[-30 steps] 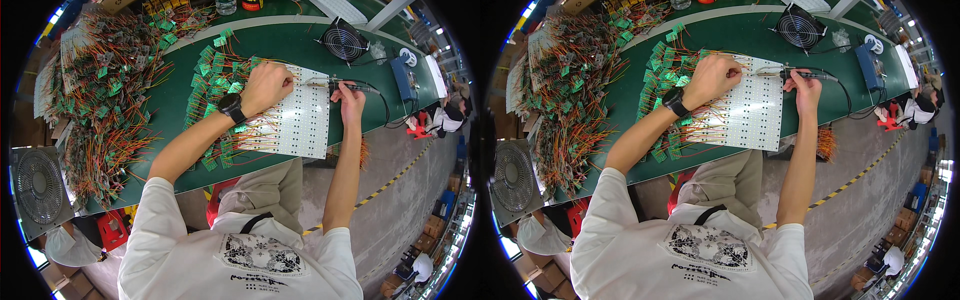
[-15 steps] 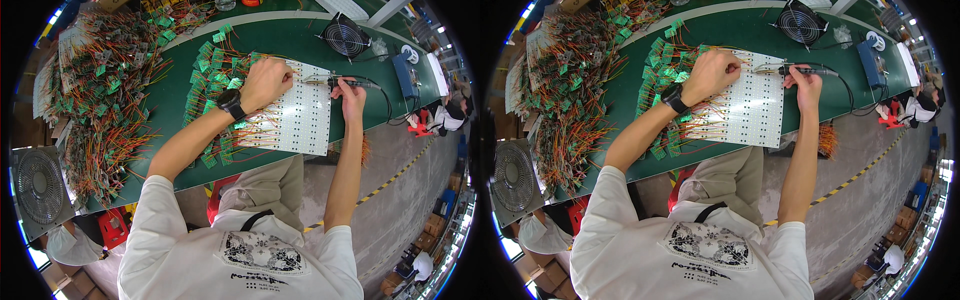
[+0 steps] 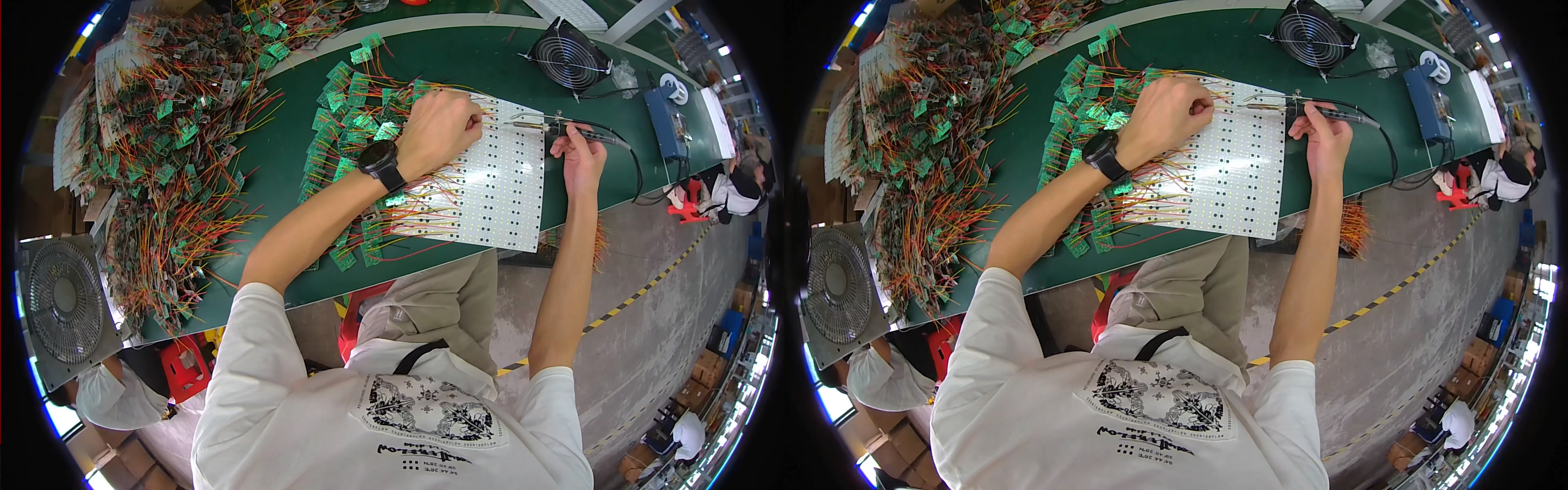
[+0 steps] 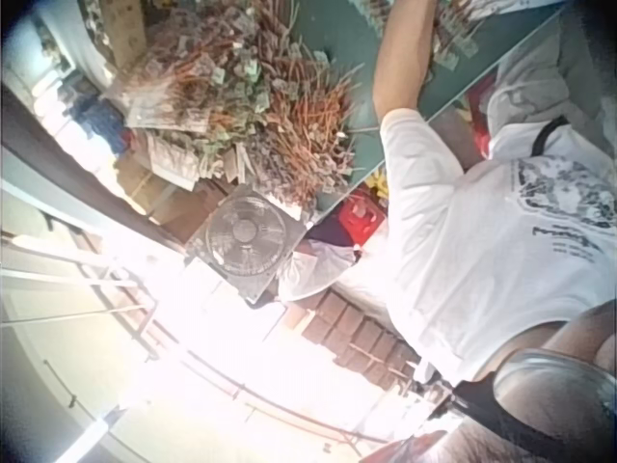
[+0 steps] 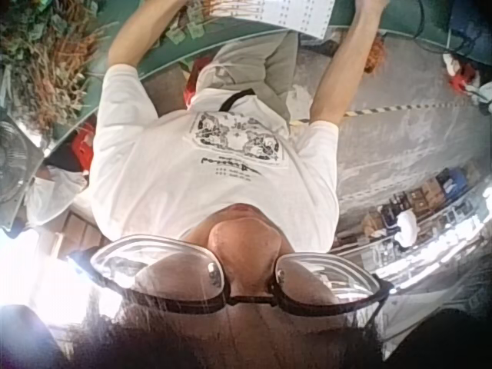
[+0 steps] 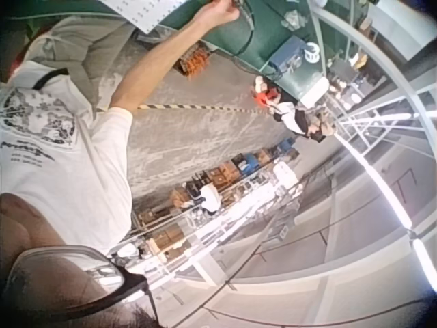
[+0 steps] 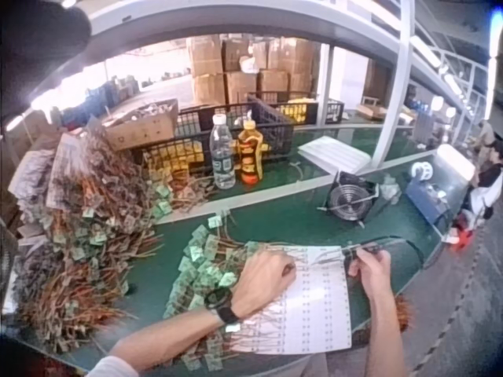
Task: The person solders electrical wires onto an LED circuit board assembly using a soldering iron.
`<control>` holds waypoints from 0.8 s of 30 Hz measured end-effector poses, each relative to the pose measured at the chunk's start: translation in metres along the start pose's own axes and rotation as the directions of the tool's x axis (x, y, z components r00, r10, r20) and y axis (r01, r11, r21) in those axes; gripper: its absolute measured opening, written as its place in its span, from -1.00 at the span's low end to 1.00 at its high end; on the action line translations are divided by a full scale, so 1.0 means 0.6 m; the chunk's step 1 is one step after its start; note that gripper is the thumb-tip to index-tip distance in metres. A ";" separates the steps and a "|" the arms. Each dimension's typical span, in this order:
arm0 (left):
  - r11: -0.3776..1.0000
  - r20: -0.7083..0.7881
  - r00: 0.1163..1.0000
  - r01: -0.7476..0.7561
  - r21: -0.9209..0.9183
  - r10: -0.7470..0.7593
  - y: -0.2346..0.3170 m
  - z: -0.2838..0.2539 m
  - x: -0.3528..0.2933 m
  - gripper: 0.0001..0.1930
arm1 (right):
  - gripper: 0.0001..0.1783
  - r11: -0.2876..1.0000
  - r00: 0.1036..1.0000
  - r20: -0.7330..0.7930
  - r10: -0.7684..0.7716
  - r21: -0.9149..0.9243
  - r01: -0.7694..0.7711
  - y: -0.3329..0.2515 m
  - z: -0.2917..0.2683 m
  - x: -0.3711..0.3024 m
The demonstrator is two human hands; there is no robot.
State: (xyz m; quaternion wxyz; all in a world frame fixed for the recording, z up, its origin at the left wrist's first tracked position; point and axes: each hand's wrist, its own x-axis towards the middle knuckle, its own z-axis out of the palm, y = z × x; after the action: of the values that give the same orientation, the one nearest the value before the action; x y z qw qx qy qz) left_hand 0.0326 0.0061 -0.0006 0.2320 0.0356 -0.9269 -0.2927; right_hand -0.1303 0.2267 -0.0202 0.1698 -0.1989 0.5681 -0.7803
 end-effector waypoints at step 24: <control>0.966 -0.195 0.981 0.071 0.247 -0.023 0.104 -0.229 -0.200 -0.86 | -0.83 0.998 0.999 -0.015 -0.031 -0.057 0.030 -0.002 0.004 -0.004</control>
State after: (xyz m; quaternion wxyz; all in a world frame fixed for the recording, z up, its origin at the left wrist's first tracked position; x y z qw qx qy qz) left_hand 0.2053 0.0097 0.0841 0.3062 0.1147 -0.9291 -0.1730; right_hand -0.1270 0.2266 -0.0189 0.1476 -0.2060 0.5883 -0.7679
